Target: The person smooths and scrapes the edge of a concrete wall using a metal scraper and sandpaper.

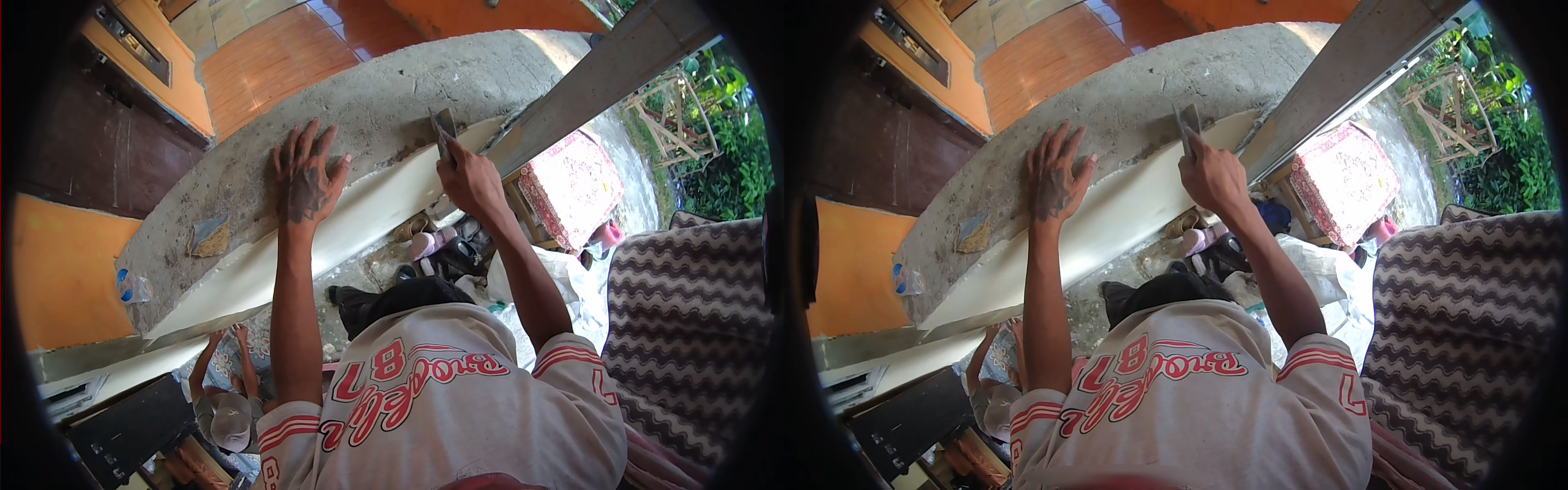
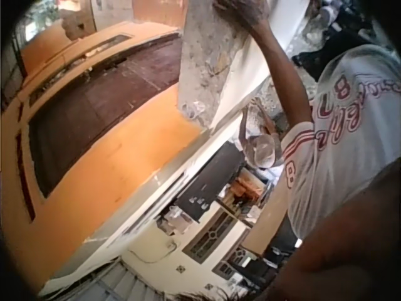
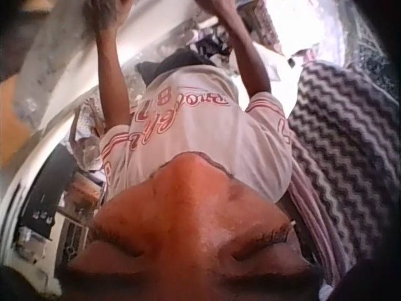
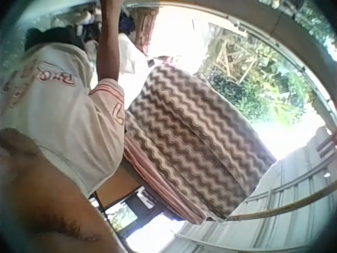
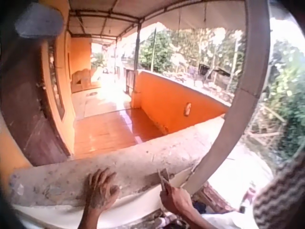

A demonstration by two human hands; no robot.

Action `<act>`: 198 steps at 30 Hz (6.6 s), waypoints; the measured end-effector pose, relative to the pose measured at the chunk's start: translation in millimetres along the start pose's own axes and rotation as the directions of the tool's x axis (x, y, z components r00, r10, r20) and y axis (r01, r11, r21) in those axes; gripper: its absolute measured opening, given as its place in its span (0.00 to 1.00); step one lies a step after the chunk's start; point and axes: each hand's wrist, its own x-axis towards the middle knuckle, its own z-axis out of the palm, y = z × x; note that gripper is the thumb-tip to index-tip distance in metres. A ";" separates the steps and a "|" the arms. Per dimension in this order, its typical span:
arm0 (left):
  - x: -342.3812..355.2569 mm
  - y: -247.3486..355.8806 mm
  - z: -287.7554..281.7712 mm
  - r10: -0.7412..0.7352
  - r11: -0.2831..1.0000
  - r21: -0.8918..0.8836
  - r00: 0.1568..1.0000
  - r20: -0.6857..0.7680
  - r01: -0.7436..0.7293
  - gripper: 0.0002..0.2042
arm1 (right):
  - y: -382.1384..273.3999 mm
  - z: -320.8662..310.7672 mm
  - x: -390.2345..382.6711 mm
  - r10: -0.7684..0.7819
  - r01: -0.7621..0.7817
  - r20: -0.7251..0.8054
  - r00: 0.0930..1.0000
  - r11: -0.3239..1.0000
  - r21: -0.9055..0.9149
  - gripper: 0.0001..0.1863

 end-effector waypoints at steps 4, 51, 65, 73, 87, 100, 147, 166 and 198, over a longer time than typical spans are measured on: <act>-3.1 0.0 0.1 -0.006 1.000 -0.002 1.000 0.002 0.006 0.29 | -12.7 7.4 -4.8 -0.016 0.016 0.003 1.000 0.999 -0.043 0.29; -3.5 -5.2 4.2 -0.012 0.998 -0.059 0.992 -0.124 0.005 0.28 | 13.2 60.4 -58.2 0.001 0.072 -0.119 0.993 0.793 0.604 0.30; -1.2 -1.0 4.8 -0.019 0.999 -0.037 0.998 -0.065 0.017 0.29 | 63.9 -30.4 38.4 0.224 -0.219 -0.033 0.974 0.970 0.102 0.29; -2.7 -3.3 4.0 -0.012 0.999 -0.046 0.993 -0.114 0.007 0.28 | 49.6 -20.1 33.4 0.154 -0.161 -0.073 0.985 0.983 -0.088 0.25; 0.1 -0.8 3.6 -0.013 0.998 -0.062 0.996 -0.092 0.007 0.28 | 70.7 -24.2 48.6 0.127 -0.142 -0.205 0.970 0.988 -0.058 0.24; -0.5 -1.6 0.0 -0.020 0.999 -0.026 0.997 -0.070 0.018 0.28 | 53.5 -24.3 -16.1 0.238 -0.217 -0.095 0.967 0.957 0.192 0.28; -1.6 -0.3 1.9 -0.016 0.999 -0.035 0.996 -0.091 0.013 0.33 | 22.4 26.6 -19.4 0.081 -0.030 -0.137 0.987 0.942 0.336 0.32; -1.8 1.2 4.5 -0.055 0.998 -0.046 0.989 -0.135 0.050 0.27 | -64.6 52.0 -26.5 -0.063 -0.122 0.260 0.964 0.762 0.636 0.35; -111.3 -10.8 -31.9 0.138 0.962 -0.200 0.963 -0.233 -0.186 0.23 | -91.2 110.6 -64.3 -0.110 -0.005 0.113 0.987 0.696 0.718 0.31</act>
